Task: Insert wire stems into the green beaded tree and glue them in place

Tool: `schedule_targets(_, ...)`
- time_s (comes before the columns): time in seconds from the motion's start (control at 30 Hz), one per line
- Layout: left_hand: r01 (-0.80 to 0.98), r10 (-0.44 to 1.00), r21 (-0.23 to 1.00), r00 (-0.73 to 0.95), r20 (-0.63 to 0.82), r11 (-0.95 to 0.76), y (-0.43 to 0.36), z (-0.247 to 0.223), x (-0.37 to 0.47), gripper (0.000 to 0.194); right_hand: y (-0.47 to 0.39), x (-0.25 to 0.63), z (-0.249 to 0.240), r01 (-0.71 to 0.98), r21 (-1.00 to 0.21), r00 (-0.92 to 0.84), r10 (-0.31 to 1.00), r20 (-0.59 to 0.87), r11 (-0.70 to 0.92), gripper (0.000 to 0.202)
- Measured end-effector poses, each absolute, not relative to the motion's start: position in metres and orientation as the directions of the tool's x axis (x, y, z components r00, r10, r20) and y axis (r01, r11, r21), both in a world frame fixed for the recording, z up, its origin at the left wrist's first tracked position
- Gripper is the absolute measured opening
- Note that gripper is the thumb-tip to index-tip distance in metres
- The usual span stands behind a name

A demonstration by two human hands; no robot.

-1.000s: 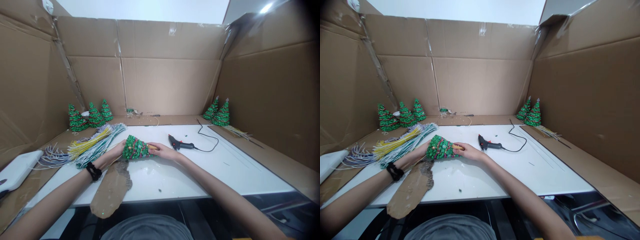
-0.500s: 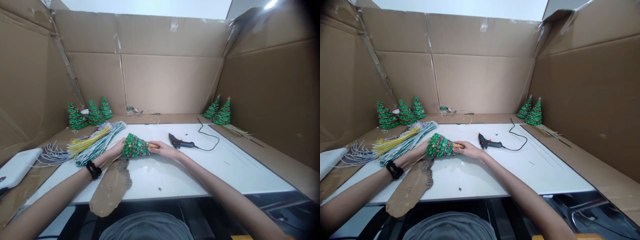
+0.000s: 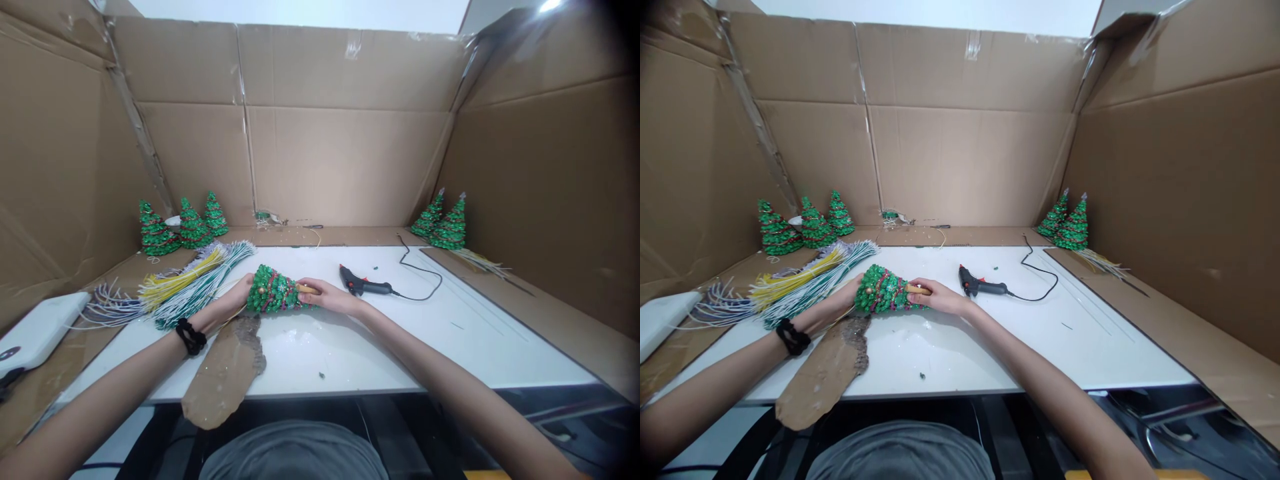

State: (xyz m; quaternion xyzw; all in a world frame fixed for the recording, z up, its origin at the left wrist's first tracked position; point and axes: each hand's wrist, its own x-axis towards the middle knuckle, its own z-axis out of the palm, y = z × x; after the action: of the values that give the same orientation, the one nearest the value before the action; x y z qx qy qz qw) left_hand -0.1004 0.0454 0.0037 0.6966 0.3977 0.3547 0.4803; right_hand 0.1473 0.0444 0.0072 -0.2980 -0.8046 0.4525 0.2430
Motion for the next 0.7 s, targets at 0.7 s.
schedule_targets(0.7, 0.242, 0.905, 0.939, 0.406, 0.130, -0.244, 0.053, -0.003, -0.105, 0.026, 0.040, 0.149, 0.003, 0.354, -0.702, -0.701, 0.672, 0.238, 0.618, 0.043)
